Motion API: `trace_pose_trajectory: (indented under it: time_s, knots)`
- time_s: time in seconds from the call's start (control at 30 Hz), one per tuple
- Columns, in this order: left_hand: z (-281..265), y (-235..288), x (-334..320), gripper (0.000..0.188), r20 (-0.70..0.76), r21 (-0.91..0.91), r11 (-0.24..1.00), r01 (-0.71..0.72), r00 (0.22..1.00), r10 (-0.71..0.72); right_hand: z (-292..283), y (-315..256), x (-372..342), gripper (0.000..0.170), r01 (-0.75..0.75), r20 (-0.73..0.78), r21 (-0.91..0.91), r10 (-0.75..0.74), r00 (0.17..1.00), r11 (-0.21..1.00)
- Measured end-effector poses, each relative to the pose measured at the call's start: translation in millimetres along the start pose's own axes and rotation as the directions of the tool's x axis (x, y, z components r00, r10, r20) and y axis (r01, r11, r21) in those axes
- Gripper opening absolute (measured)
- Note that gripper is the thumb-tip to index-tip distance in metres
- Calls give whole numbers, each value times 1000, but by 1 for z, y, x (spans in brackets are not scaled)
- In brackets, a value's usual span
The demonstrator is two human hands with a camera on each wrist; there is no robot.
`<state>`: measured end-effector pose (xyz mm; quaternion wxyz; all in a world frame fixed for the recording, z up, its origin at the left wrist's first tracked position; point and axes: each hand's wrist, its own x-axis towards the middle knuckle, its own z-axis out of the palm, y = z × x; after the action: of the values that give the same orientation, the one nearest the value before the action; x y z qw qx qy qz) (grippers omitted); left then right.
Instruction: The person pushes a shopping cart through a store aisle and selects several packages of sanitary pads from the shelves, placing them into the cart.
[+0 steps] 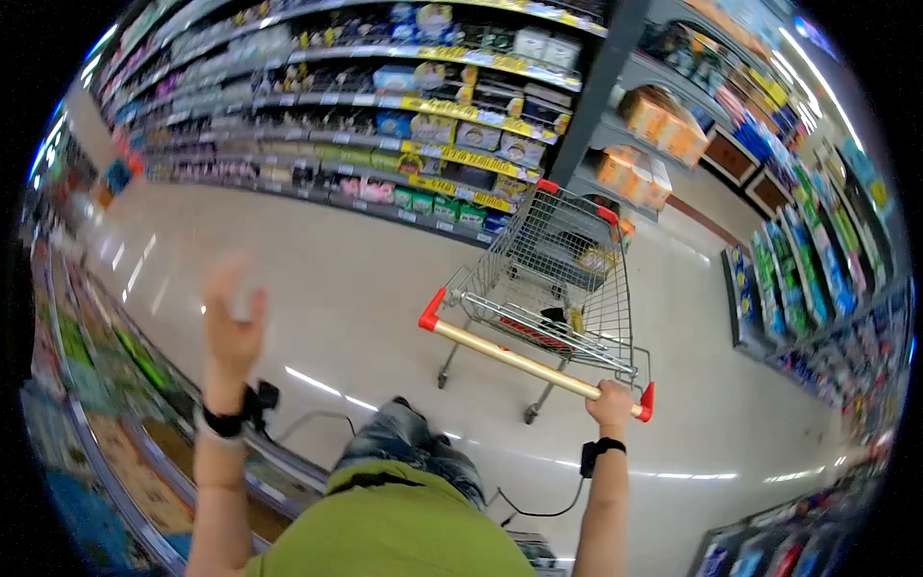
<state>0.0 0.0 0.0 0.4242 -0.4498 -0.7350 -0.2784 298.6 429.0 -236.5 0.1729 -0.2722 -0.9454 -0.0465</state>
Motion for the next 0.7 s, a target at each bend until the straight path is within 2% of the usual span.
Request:
trace_pose_trajectory:
  time_s: [0.03,0.07,0.1,0.13,0.17,0.2,0.23,0.27,0.3,0.43,0.47,0.53,0.6,0.67,0.7]
  knots:
    - [21,-1,-25,41,247,56,989,137,958,-147,0,4,-6,13,7,-47,9,-7,999,1000]
    - [45,-16,-62,41,415,61,984,165,893,-176,2,0,-8,12,1,-38,-5,-1,999,1000]
    - [54,-28,-81,43,540,62,980,191,819,-194,6,-24,-5,12,-46,-53,-7,46,998,999]
    - [74,-17,-103,44,590,-24,976,215,792,-160,-2,-17,-5,12,-24,-13,-11,24,1000,1000]
    - [79,-20,-71,45,638,-2,996,90,767,-68,33,-37,15,11,-39,-54,148,48,997,988]
    - [102,7,-84,46,664,-47,991,127,745,-64,19,-10,11,11,-49,-28,124,53,998,991]
    - [119,6,-99,46,691,-90,982,163,720,-56,15,-14,11,11,-78,-32,103,82,996,992]
    - [137,16,-104,46,689,-116,981,157,724,-34,8,-7,10,11,-65,-6,88,66,998,994]
    - [151,31,-111,47,721,-146,971,189,693,-27,-1,4,6,11,-40,30,67,38,999,997]
    - [191,64,-102,44,790,-251,935,250,611,49,-13,11,1,11,-56,104,42,52,993,998]
    - [203,65,-106,44,783,-253,935,249,620,47,-13,10,0,12,-65,120,22,62,991,998]
    - [226,65,-118,40,708,-289,953,90,691,149,-13,6,1,11,-94,117,26,91,989,995]
    - [237,62,-123,39,706,-300,950,91,691,157,-14,2,0,10,-122,111,28,119,987,992]
    - [247,62,-124,37,706,-313,946,90,688,168,-11,-4,-5,16,-200,-17,44,201,979,979]
    - [249,62,-127,38,745,-329,925,191,654,130,-7,-10,-8,16,-198,-22,42,199,980,979]
